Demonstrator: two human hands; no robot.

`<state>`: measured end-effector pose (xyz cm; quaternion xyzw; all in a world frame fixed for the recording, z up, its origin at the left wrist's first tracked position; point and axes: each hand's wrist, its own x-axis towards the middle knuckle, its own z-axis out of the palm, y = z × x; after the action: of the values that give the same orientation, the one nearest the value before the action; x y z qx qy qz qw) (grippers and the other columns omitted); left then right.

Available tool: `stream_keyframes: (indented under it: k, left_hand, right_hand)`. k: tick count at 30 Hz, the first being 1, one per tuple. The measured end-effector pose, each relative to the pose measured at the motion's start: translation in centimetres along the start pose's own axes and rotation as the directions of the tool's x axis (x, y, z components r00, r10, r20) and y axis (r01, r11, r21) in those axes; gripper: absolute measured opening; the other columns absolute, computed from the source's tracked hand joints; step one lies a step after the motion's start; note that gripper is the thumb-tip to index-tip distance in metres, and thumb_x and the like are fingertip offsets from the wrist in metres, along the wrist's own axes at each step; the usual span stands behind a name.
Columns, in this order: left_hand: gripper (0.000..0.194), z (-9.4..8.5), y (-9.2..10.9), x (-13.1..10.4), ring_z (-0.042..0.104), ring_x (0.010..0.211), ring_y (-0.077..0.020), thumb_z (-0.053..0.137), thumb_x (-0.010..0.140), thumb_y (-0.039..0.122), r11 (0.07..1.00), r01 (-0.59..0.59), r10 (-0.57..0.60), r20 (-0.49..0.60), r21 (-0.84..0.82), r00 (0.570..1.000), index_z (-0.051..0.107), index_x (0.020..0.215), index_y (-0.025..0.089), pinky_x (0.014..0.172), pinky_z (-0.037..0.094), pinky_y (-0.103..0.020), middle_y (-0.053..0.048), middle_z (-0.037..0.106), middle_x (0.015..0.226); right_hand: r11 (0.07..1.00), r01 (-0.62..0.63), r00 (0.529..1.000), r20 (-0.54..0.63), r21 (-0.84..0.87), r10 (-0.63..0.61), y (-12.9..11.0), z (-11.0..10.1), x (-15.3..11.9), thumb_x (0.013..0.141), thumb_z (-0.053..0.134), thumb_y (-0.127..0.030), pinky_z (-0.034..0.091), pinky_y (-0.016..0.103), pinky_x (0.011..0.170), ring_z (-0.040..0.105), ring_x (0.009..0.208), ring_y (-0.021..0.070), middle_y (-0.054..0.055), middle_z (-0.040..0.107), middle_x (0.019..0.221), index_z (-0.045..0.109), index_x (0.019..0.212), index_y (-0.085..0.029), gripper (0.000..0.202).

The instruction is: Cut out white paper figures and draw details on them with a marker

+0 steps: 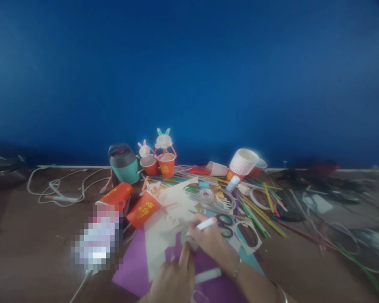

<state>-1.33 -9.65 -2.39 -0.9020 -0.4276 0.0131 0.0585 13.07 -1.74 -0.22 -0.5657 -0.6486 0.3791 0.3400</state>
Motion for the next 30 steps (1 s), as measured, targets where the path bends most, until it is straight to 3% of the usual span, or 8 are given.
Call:
stream_keyframes:
  k: [16,30]
  left_hand:
    - [0.034,-0.09,0.14,0.01,0.066,0.069,-0.0181,0.054,0.084,0.013,0.998,0.041,-0.041,0.004,-0.040,0.999,0.062,0.117,0.013,0.053,0.053,-0.026,-0.021,0.057,0.125]
    - [0.034,-0.59,0.15,0.13,0.066,0.062,-0.0171,0.051,0.084,0.011,0.999,0.031,-0.031,0.025,0.004,0.999,0.062,0.116,0.012,0.048,0.053,-0.025,-0.020,0.059,0.124]
  right_hand:
    - [0.999,0.015,1.000,0.001,0.036,-0.015,0.10,0.00,-0.06,0.075,0.049,-0.025,0.035,0.023,0.049,0.042,0.050,0.0108,-0.006,0.044,0.050,0.043,0.058,-0.021,0.019]
    - [0.999,-0.007,1.000,0.010,0.053,0.007,-0.23,-0.11,-0.16,0.075,0.050,-0.027,0.035,0.024,0.049,0.045,0.049,0.0119,-0.006,0.045,0.048,0.043,0.058,-0.022,0.019]
